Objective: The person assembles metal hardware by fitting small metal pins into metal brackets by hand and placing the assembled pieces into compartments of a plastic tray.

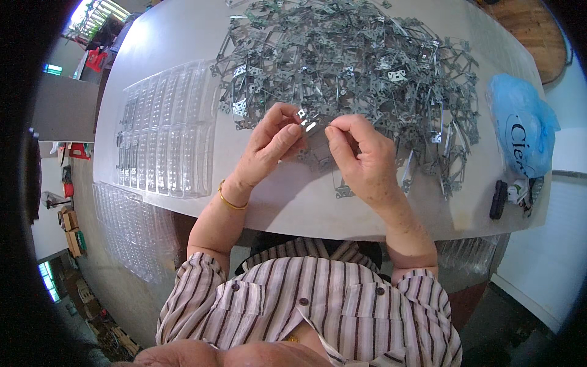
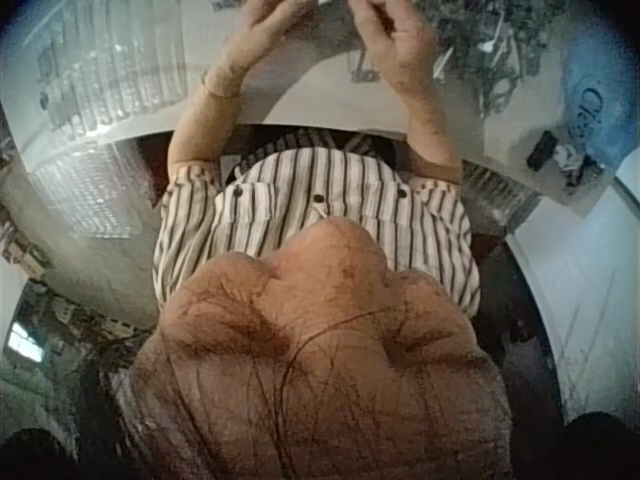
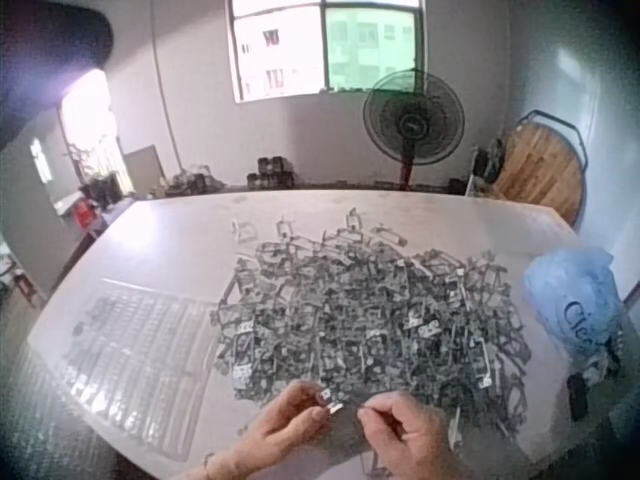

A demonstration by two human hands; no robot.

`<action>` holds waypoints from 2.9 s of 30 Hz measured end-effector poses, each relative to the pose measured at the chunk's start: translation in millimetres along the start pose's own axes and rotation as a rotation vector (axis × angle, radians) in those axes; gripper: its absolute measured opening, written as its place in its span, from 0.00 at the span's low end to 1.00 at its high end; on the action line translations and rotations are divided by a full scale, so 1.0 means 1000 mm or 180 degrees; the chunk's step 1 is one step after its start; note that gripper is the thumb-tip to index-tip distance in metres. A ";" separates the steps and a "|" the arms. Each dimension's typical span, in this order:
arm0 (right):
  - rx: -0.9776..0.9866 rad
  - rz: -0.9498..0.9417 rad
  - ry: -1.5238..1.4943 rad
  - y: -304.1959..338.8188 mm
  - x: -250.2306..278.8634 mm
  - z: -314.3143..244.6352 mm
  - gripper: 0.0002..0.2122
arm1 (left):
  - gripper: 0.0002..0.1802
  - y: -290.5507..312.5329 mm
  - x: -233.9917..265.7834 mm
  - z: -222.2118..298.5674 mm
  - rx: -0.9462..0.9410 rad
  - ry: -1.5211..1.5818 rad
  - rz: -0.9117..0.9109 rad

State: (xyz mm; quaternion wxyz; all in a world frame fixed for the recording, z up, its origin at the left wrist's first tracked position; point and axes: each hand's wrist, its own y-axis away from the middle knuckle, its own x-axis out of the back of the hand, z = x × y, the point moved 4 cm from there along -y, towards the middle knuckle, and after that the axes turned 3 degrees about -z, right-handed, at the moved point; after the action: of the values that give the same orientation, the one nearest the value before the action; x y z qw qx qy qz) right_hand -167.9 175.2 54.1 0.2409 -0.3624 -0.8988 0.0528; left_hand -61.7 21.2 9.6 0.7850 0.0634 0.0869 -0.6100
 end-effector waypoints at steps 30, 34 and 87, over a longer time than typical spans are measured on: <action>-0.1122 -0.0033 -0.1847 0.000 0.001 0.026 0.06 | 0.12 0.005 0.004 -0.001 0.0367 0.0889 -0.0081; -0.1233 -0.0503 -0.1534 0.005 -0.011 0.021 0.07 | 0.15 0.002 0.007 -0.002 0.0471 0.1509 0.0077; -0.1674 -0.0486 -0.1749 -0.001 0.004 0.035 0.07 | 0.14 0.011 -0.014 -0.007 0.0069 0.0562 -0.1314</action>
State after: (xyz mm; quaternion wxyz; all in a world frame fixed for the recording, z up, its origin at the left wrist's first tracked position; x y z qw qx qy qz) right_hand -187.4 179.6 24.8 -0.1068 -0.3162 -0.9371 -0.1025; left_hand -54.8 38.3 6.1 0.6322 0.1058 0.1599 -0.7507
